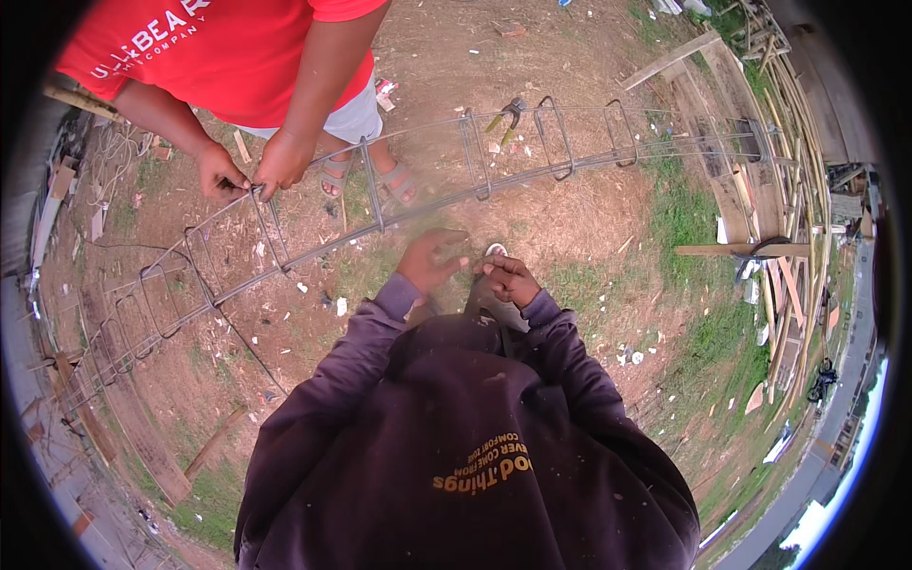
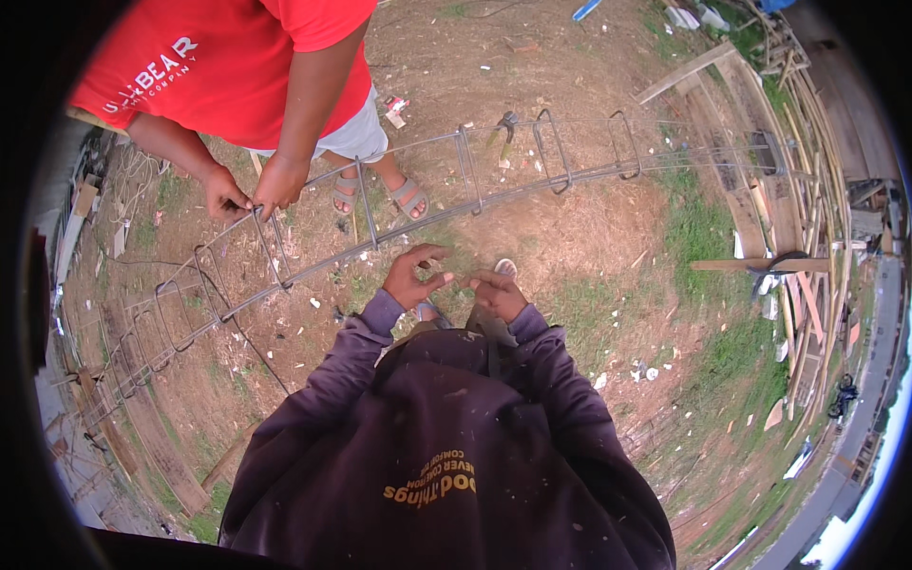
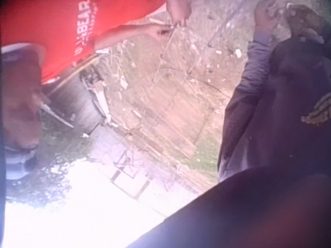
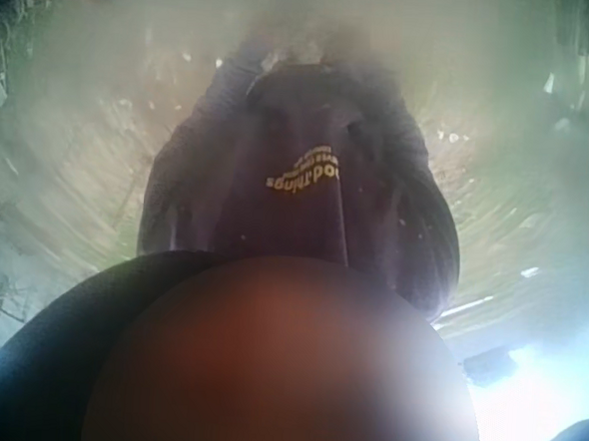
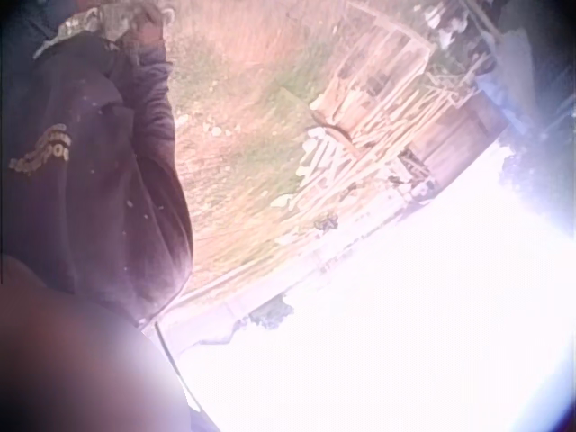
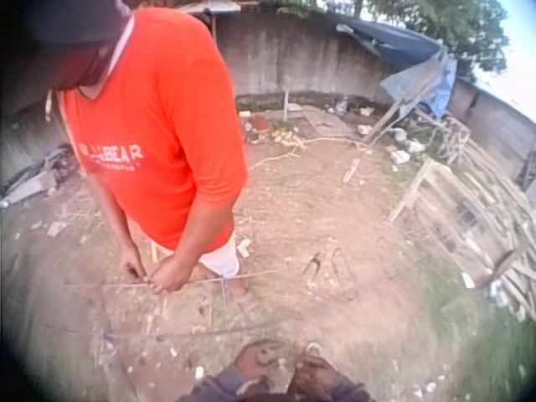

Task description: The person assembles a rebar cage by hand, positioning and tying steel bars together with wire. A coworker assists by holding the structure and using pliers to twist the wire ties.

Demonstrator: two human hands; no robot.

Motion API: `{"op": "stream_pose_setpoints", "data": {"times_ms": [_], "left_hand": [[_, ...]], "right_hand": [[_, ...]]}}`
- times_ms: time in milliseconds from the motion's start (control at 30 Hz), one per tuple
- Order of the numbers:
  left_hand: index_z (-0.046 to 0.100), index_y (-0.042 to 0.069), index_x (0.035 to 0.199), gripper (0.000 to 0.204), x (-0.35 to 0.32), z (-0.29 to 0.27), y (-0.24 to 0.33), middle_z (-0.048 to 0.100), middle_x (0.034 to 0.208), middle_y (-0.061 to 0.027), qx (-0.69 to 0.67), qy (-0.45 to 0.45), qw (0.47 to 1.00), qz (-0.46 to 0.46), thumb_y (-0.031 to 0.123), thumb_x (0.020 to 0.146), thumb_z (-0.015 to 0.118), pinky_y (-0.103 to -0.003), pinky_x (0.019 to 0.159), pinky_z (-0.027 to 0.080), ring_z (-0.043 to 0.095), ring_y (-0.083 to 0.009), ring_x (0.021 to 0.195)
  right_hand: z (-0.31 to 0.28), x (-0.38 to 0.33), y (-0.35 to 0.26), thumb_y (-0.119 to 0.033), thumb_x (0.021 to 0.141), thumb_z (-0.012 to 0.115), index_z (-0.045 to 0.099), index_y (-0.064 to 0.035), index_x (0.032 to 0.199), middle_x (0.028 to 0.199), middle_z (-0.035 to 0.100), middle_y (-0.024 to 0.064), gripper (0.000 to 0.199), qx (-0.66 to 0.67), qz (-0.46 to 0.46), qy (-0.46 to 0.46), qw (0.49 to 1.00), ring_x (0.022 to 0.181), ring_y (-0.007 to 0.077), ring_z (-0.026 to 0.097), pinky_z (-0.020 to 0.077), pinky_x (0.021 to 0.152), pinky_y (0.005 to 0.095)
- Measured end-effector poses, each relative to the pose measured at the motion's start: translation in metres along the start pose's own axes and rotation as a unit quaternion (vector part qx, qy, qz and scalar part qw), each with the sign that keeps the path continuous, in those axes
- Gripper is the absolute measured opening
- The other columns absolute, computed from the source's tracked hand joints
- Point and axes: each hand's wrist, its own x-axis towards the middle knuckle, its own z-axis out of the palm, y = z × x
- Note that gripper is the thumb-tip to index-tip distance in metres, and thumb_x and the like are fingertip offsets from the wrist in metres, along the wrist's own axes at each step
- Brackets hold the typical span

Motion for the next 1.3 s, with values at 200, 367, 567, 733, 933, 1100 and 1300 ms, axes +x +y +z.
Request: {"op": "stream_pose_setpoints", "data": {"times_ms": [200, 367, 567, 733, 933, 1100, 1300], "left_hand": [[0.066, 0.006, 0.110, 0.036, 0.078, 0.026, -0.031, 0.063, 0.102, -0.0172, 0.372, 0.136, 0.916, 0.063, 0.023, 0.078, 0.070, -0.039, 0.082, 0.047, 0.060, -0.0349, 0.094], [0.070, 0.005, 0.100, 0.027, 0.115, 0.036, -0.067, 0.065, 0.084, -0.0174, 0.248, 0.001, 0.957, -0.150, 0.023, 0.080, 0.069, -0.040, 0.074, 0.048, 0.063, -0.0338, 0.081], [0.070, 0.005, 0.098, 0.025, 0.112, 0.036, -0.067, 0.065, 0.082, -0.0178, 0.234, 0.006, 0.963, -0.136, 0.023, 0.081, 0.069, -0.040, 0.074, 0.048, 0.063, -0.0333, 0.079], [0.069, 0.003, 0.100, 0.028, 0.115, 0.039, -0.059, 0.065, 0.088, -0.0188, 0.242, 0.026, 0.959, -0.146, 0.023, 0.081, 0.069, -0.041, 0.074, 0.048, 0.063, -0.0322, 0.079], [0.063, -0.001, 0.093, 0.028, 0.123, 0.035, -0.066, 0.064, 0.085, -0.0190, 0.250, -0.017, 0.956, -0.153, 0.023, 0.080, 0.071, -0.041, 0.070, 0.047, 0.062, -0.0314, 0.076], [0.060, -0.002, 0.092, 0.026, 0.128, 0.025, -0.063, 0.063, 0.074, -0.0172, 0.237, -0.056, 0.960, -0.135, 0.020, 0.081, 0.068, -0.039, 0.065, 0.046, 0.060, -0.0277, 0.067], [0.055, -0.001, 0.091, 0.021, 0.136, 0.024, -0.060, 0.062, 0.076, -0.0185, 0.225, -0.096, 0.959, -0.140, 0.015, 0.081, 0.067, -0.041, 0.066, 0.047, 0.061, -0.0334, 0.069]], "right_hand": [[-0.054, 0.026, 0.005, -0.021, 0.092, 0.056, 0.062, -0.0088, 0.094, 0.049, 0.035, -0.0047, 0.013, 0.245, -0.045, 0.221, 0.943, 0.031, 0.0073, 0.026, 0.0177, 0.030, 0.0250], [-0.055, 0.092, -0.017, -0.022, 0.086, 0.065, 0.066, -0.0071, 0.096, 0.057, 0.051, -0.0005, 0.018, 0.144, -0.038, 0.266, 0.952, 0.034, 0.0065, 0.032, 0.0223, 0.033, 0.0247], [-0.067, 0.133, -0.029, -0.018, 0.087, 0.066, 0.063, -0.0060, 0.096, 0.077, 0.063, 0.0046, 0.016, 0.188, -0.023, 0.210, 0.959, 0.039, 0.0062, 0.036, 0.0262, 0.033, 0.0246], [-0.076, 0.132, -0.021, -0.019, 0.090, 0.063, 0.061, -0.0059, 0.095, 0.078, 0.063, 0.0033, 0.014, 0.178, -0.056, 0.144, 0.972, 0.039, 0.0070, 0.036, 0.0267, 0.034, 0.0262], [-0.087, 0.137, -0.020, -0.019, 0.090, 0.062, 0.059, -0.0063, 0.096, 0.075, 0.061, 0.0021, 0.014, 0.167, -0.012, 0.119, 0.979, 0.039, 0.0063, 0.036, 0.0271, 0.034, 0.0258], [-0.085, 0.142, -0.011, -0.022, 0.092, 0.061, 0.058, -0.0097, 0.095, 0.064, 0.052, -0.0003, 0.013, 0.169, -0.002, 0.100, 0.980, 0.040, 0.0063, 0.034, 0.0230, 0.034, 0.0251], [-0.072, 0.153, -0.003, -0.020, 0.089, 0.063, 0.062, -0.0099, 0.102, 0.079, 0.066, 0.0016, 0.017, 0.138, -0.107, 0.194, 0.965, 0.040, 0.0067, 0.039, 0.0267, 0.034, 0.0265]]}}
